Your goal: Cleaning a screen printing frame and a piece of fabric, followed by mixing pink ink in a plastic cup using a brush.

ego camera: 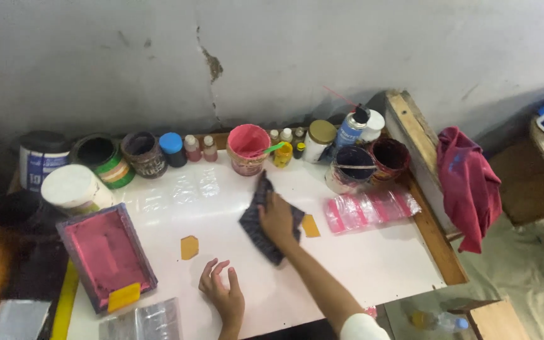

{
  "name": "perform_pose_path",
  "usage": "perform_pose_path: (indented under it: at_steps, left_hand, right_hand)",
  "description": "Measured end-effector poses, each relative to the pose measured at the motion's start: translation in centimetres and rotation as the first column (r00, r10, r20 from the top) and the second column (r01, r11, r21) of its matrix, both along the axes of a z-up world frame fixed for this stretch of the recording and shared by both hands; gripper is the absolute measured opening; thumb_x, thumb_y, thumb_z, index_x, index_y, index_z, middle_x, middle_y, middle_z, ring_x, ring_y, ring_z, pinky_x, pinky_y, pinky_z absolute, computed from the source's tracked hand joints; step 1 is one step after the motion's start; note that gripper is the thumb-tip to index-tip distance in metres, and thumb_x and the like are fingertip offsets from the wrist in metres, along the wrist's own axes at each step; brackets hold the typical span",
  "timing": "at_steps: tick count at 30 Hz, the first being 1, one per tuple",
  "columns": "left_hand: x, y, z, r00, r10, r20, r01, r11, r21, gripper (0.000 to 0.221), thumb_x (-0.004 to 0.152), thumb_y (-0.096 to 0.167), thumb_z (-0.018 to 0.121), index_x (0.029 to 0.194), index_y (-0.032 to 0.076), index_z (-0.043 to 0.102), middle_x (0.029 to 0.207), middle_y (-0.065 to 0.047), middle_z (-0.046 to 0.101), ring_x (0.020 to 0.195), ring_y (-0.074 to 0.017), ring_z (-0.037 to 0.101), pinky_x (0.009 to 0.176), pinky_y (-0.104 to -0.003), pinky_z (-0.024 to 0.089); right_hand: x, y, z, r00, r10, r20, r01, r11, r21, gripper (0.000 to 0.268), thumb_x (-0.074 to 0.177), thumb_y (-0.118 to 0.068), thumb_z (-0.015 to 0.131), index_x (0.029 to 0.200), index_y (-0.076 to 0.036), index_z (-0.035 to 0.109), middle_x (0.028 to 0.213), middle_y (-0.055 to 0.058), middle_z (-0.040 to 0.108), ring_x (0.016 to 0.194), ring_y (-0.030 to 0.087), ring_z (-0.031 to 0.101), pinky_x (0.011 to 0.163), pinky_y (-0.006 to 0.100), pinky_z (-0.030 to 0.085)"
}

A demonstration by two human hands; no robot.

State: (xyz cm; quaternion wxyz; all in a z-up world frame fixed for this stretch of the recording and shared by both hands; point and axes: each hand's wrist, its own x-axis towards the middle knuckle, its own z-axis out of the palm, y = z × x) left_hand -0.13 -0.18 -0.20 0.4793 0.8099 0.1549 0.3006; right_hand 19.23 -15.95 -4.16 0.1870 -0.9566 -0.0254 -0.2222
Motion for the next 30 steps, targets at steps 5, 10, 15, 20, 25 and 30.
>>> perform_pose_path:
  at_steps: [5, 10, 15, 20, 25, 30]
  left_hand:
    - [-0.2, 0.1, 1.2, 0.996, 0.078, 0.035, -0.079, 0.997, 0.027, 0.018, 0.098, 0.027, 0.059, 0.106, 0.016, 0.070, 0.131, -0.005, 0.064, 0.127, -0.0270, 0.054, 0.112, -0.044, 0.031]
    - [-0.4, 0.1, 1.6, 0.981, 0.180, 0.078, -0.182, 0.983, 0.023, 0.013, 0.097, 0.024, 0.062, 0.106, 0.018, 0.070, 0.127, -0.003, 0.067, 0.126, -0.0250, 0.059, 0.113, -0.043, 0.035]
    - [-0.4, 0.6, 1.1, 0.990, 0.092, 0.111, -0.097, 0.995, 0.034, 0.018, 0.101, 0.026, 0.056, 0.110, 0.014, 0.066, 0.128, -0.005, 0.066, 0.126, -0.0257, 0.057, 0.113, -0.042, 0.032]
    - [-0.3, 0.6, 0.7, 0.988, 0.088, 0.126, -0.090, 0.996, 0.004, 0.021, 0.101, 0.028, 0.055, 0.109, 0.014, 0.068, 0.127, -0.005, 0.066, 0.123, -0.0251, 0.058, 0.112, -0.042, 0.032]
    - [-0.1, 0.4, -0.3, 0.992, 0.102, 0.075, -0.097, 0.993, -0.066, 0.018, 0.098, 0.024, 0.057, 0.106, 0.015, 0.070, 0.127, -0.004, 0.065, 0.127, -0.0251, 0.053, 0.115, -0.042, 0.027]
    - [-0.3, 0.3, 0.3, 0.992, 0.086, 0.092, -0.076, 0.992, -0.102, 0.018, 0.098, 0.024, 0.056, 0.109, 0.014, 0.068, 0.128, -0.005, 0.065, 0.126, -0.0243, 0.051, 0.113, -0.040, 0.029]
  right_hand:
    - [-7.9, 9.5, 6.7, 0.908, 0.298, -0.295, -0.221, 0.938, 0.268, 0.048, 0.099, -0.026, 0.054, 0.139, -0.001, 0.044, 0.136, 0.021, 0.050, 0.126, 0.040, 0.046, 0.102, 0.051, 0.045]
    - [-11.0, 7.4, 9.8, 0.678, 0.520, -0.519, -0.370, 0.852, 0.370, 0.058, 0.105, -0.034, 0.043, 0.159, -0.014, 0.034, 0.169, 0.003, 0.028, 0.154, 0.021, 0.028, 0.116, 0.045, 0.039]
    - [-1.4, 1.3, 1.3, 0.956, 0.236, -0.175, -0.238, 0.971, 0.008, 0.055, 0.101, -0.035, 0.050, 0.149, -0.008, 0.052, 0.155, 0.012, 0.051, 0.144, 0.027, 0.045, 0.118, 0.038, 0.036]
    - [0.4, 8.0, 1.7, 0.897, 0.335, -0.289, -0.296, 0.940, 0.172, 0.064, 0.095, -0.029, 0.047, 0.156, -0.008, 0.039, 0.162, 0.019, 0.037, 0.151, 0.036, 0.029, 0.125, 0.045, 0.020]
    - [-2.8, 13.1, 7.3, 0.691, 0.682, -0.240, -0.620, 0.730, 0.289, 0.061, 0.096, -0.027, 0.049, 0.155, -0.010, 0.044, 0.162, 0.014, 0.040, 0.154, 0.029, 0.029, 0.126, 0.049, 0.016]
    - [2.7, 7.8, 5.7, 0.708, 0.629, -0.320, -0.568, 0.777, 0.272, 0.062, 0.087, -0.024, 0.056, 0.149, -0.021, 0.054, 0.160, 0.006, 0.047, 0.149, 0.025, 0.039, 0.125, 0.042, 0.022]
